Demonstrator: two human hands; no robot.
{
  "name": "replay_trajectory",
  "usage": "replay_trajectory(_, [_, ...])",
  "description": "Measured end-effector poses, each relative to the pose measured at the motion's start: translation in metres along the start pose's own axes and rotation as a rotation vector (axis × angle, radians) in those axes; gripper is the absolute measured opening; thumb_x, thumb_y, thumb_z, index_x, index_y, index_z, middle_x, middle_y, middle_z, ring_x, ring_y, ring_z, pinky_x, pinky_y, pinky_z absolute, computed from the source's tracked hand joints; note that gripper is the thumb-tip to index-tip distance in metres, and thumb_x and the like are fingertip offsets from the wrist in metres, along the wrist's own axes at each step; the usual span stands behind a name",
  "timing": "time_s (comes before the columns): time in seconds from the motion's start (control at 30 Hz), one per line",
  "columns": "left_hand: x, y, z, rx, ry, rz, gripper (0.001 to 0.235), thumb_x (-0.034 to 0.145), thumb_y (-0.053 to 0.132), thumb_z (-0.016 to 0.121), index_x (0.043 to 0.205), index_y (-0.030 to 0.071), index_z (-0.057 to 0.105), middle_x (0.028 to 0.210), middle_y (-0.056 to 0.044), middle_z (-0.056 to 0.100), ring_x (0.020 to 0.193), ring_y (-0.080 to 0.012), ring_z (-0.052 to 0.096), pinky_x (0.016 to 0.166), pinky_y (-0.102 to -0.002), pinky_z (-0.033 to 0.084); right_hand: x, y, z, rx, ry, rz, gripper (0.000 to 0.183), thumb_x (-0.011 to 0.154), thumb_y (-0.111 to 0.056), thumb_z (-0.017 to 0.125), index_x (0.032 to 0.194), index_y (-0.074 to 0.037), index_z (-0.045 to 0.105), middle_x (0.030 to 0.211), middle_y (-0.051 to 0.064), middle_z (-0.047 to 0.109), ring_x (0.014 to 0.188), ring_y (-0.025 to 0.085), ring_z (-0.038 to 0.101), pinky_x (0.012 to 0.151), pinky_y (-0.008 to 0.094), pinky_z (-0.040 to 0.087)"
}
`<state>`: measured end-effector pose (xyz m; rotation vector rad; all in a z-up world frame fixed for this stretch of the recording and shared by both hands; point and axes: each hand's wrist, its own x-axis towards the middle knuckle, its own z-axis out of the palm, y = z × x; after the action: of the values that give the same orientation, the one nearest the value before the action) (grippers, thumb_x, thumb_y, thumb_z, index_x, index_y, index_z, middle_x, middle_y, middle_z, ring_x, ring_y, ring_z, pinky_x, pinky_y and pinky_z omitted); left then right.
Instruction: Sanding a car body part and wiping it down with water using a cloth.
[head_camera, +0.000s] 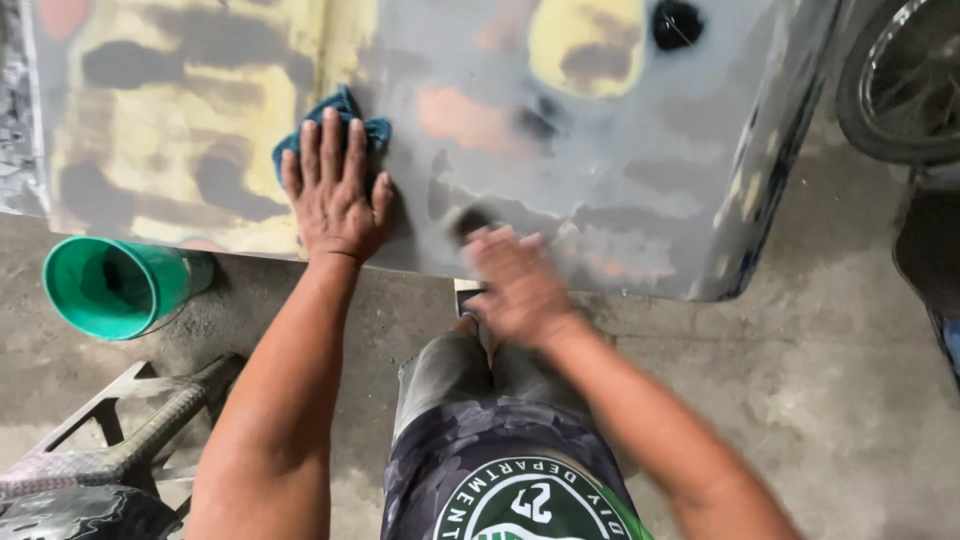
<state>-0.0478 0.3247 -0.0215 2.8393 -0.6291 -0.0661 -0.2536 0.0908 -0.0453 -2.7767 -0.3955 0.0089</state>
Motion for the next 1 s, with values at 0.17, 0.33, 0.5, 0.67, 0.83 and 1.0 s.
replay_trajectory(0.17, [-0.002,0.005,-0.009,-0.016,-0.027,-0.050,0.072,0.103,0.048,0.045,0.167,0.016,0.034,0.174,-0.013,0.021,0.160,-0.0354,0.015,0.127,-0.056,0.005,-0.045,0.122,-0.042,-0.165,-0.025,0.372,0.076,0.109,-0.046,0.044,0.169,-0.013,0.012,0.177,0.010,0.005,0.164,0.025,0.003,0.134,0.048,-0.001])
replay_trajectory(0.33, [-0.001,0.009,-0.009,-0.020,-0.042,-0.066,0.073,0.102,0.048,0.045,0.166,0.016,0.035,0.173,-0.012,0.022,0.159,-0.0356,0.016,0.127,-0.056,0.005,-0.003,0.057,-0.027,-0.019,0.188,0.618,0.083,0.104,-0.038,0.053,0.167,-0.004,0.011,0.173,0.022,0.006,0.160,0.038,0.003,0.129,0.052,0.000])
replay_trajectory(0.5, [-0.004,0.005,-0.003,-0.037,0.014,-0.043,0.071,0.103,0.048,0.047,0.167,0.017,0.036,0.175,-0.010,0.022,0.161,-0.0338,0.017,0.129,-0.055,0.007,0.027,-0.057,0.019,0.273,0.056,-0.022,0.086,0.105,-0.046,0.058,0.164,-0.001,0.014,0.171,0.019,0.010,0.159,0.036,0.006,0.128,0.049,0.001])
replay_trajectory(0.67, [-0.005,0.004,-0.002,-0.005,-0.016,-0.020,0.073,0.102,0.046,0.047,0.167,0.015,0.036,0.175,-0.013,0.020,0.161,-0.0350,0.015,0.127,-0.056,0.007,-0.037,0.029,-0.014,0.061,0.158,0.149,0.085,0.105,-0.052,0.053,0.167,-0.008,0.017,0.176,0.009,0.011,0.164,0.025,0.006,0.133,0.044,0.003])
replay_trajectory(0.83, [-0.005,0.007,-0.007,-0.040,-0.053,-0.009,0.074,0.101,0.048,0.048,0.166,0.015,0.035,0.174,-0.013,0.020,0.160,-0.0349,0.015,0.126,-0.056,0.005,-0.059,0.074,-0.030,-0.140,0.082,0.779,0.082,0.107,-0.041,0.055,0.169,-0.004,0.016,0.176,0.018,0.014,0.162,0.036,0.014,0.130,0.053,0.012])
replay_trajectory(1.0, [0.011,-0.003,-0.017,-0.032,-0.074,0.193,0.073,0.103,0.050,0.048,0.166,0.015,0.035,0.173,-0.013,0.022,0.159,-0.0345,0.016,0.126,-0.056,0.007,0.049,-0.065,0.020,0.027,0.308,0.272,0.096,0.093,-0.064,0.057,0.166,-0.015,0.019,0.173,0.010,0.017,0.162,0.031,0.013,0.131,0.055,0.009])
